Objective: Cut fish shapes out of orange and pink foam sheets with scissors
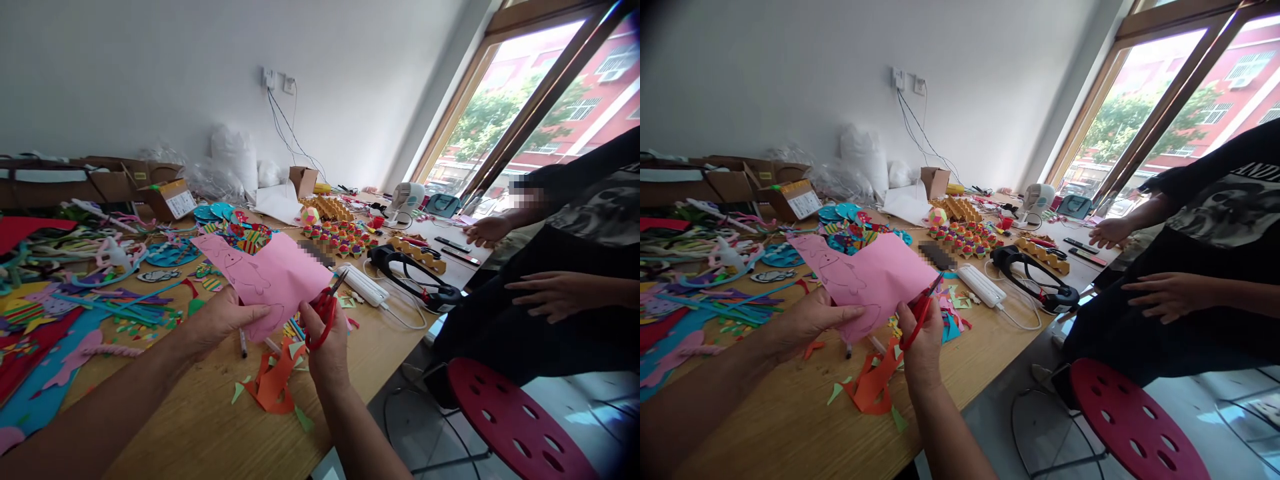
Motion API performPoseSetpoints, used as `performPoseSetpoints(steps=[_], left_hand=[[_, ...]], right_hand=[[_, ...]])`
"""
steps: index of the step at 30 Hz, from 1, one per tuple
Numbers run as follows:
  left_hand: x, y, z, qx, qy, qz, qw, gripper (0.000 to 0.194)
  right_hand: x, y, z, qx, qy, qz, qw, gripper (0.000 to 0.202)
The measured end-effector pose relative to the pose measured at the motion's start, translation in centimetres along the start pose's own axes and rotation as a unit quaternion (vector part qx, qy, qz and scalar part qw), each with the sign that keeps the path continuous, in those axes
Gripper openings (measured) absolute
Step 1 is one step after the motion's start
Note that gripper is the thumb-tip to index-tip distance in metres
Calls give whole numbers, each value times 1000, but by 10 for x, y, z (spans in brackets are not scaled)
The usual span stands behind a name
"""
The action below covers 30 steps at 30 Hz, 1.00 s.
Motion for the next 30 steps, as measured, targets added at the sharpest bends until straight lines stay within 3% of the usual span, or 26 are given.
performPoseSetpoints(steps=[3,6,11,23,30], left_hand=[[10,11,2,3,-10,0,1000,36],[19,19,3,1,-16,8,1000,31],[23,24,5,-4,-10,35,999,30],[10,16,12,-43,24,57,997,32],[7,19,11,-30,20,42,998,36]], right_hand=[[-13,2,5,-64,-2,74,995,21],[-20,3,18,-177,-14,118,977,27],[-7,5,47,-337,-112,201,913,30],[-22,-12,42,-380,-95,201,898,27],[-10,-7,44,-346,-132,171,913,30]])
Point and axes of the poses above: each hand's wrist, its own z-axis away from the middle knuckle, its own y-axis out of the back of the hand, x = y × z, the point moved 8 cm from there along -z, towards the middle knuckle, and after that the axes turned 10 degrees about y, right-handed, at the moved point
